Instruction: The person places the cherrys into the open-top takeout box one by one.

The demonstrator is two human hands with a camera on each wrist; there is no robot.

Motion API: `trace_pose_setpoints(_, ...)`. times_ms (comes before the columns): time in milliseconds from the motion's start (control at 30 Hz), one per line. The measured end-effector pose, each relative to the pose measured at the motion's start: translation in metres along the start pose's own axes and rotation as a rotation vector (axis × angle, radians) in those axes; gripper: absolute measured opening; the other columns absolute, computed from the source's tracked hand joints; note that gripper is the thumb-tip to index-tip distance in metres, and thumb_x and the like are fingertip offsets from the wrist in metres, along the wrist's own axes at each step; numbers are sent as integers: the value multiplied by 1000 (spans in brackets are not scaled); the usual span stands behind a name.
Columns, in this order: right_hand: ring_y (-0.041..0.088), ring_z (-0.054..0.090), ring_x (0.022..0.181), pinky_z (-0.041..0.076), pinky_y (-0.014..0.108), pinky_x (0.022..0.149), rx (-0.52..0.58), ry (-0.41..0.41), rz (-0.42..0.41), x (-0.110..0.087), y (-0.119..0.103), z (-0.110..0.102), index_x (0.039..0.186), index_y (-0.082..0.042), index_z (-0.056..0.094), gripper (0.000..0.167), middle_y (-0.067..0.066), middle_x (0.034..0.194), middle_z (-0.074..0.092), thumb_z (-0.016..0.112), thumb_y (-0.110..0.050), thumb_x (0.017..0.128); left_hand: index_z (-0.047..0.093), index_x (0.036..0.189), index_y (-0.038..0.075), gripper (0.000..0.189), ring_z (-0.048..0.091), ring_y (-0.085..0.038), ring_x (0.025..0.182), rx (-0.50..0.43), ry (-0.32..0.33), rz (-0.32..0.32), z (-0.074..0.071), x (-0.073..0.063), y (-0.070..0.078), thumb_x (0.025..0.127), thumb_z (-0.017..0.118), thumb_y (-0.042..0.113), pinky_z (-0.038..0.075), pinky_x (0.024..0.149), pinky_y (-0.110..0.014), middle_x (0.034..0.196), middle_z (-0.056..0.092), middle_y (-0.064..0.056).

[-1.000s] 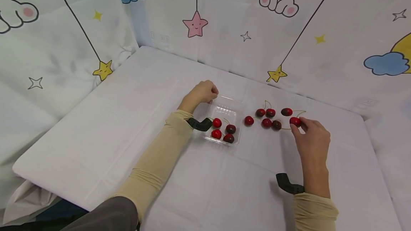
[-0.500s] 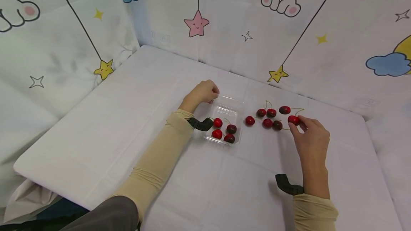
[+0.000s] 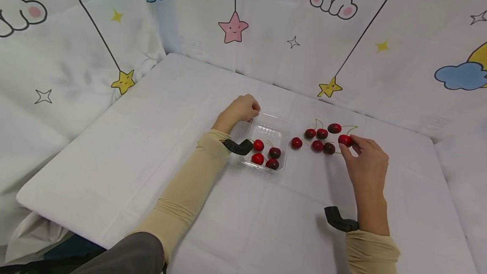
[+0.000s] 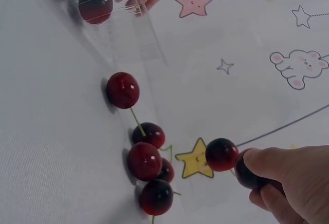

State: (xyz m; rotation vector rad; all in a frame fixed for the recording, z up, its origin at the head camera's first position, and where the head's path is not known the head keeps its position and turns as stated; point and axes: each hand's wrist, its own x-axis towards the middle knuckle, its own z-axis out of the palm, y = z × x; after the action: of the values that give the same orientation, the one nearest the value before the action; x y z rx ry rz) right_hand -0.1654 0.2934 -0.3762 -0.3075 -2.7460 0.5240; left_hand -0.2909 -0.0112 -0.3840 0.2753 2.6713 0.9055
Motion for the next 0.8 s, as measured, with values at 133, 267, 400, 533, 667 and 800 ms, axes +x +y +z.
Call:
trace_pose_setpoints(133,36,61,112,44,47,94,5,15,-14,-1,-2,-1,130,-7,57,45,20,125,60,66,-25,89,64,117,10,25,62,-13,79,3,1,1,0,0,0,96,53,17,50,78,-28,107,66,-4)
trace_pose_setpoints(267,35,61,111,45,45,93,12,18,-21,-2,-3,0,130,-7,58,45,21,124,61,66,-25,89,64,117,10,25,62,-13,79,7,-1,2,0,0,0,96,53,17,50,78,-28,107,66,-4)
trace_pose_setpoints(400,34,62,111,45,43,92,18,18,-29,-3,-6,-1,129,-7,58,45,20,124,61,67,-25,89,64,118,10,25,62,-13,78,8,3,-2,0,1,0,96,53,17,50,79,-29,108,66,-4)
trace_pose_setpoints(533,34,62,110,45,44,91,23,12,-35,-4,-10,-2,130,-7,58,45,20,124,61,67,-24,89,64,119,10,26,62,-13,79,8,-1,-8,0,0,0,96,53,18,50,79,-28,109,66,-3)
trace_pose_setpoints(667,34,62,111,45,43,90,39,10,-43,-5,-13,-2,129,-6,58,45,20,124,61,67,-23,88,64,119,10,26,62,-12,79,10,-8,-9,0,1,0,96,54,19,50,78,-27,109,66,-3)
trace_pose_setpoints(800,32,63,110,46,40,89,52,25,-60,-6,-14,-3,128,-6,60,44,18,122,62,69,-22,87,64,119,10,26,62,-12,78,9,-6,-6,-1,0,1,96,54,18,50,77,-27,109,66,-4)
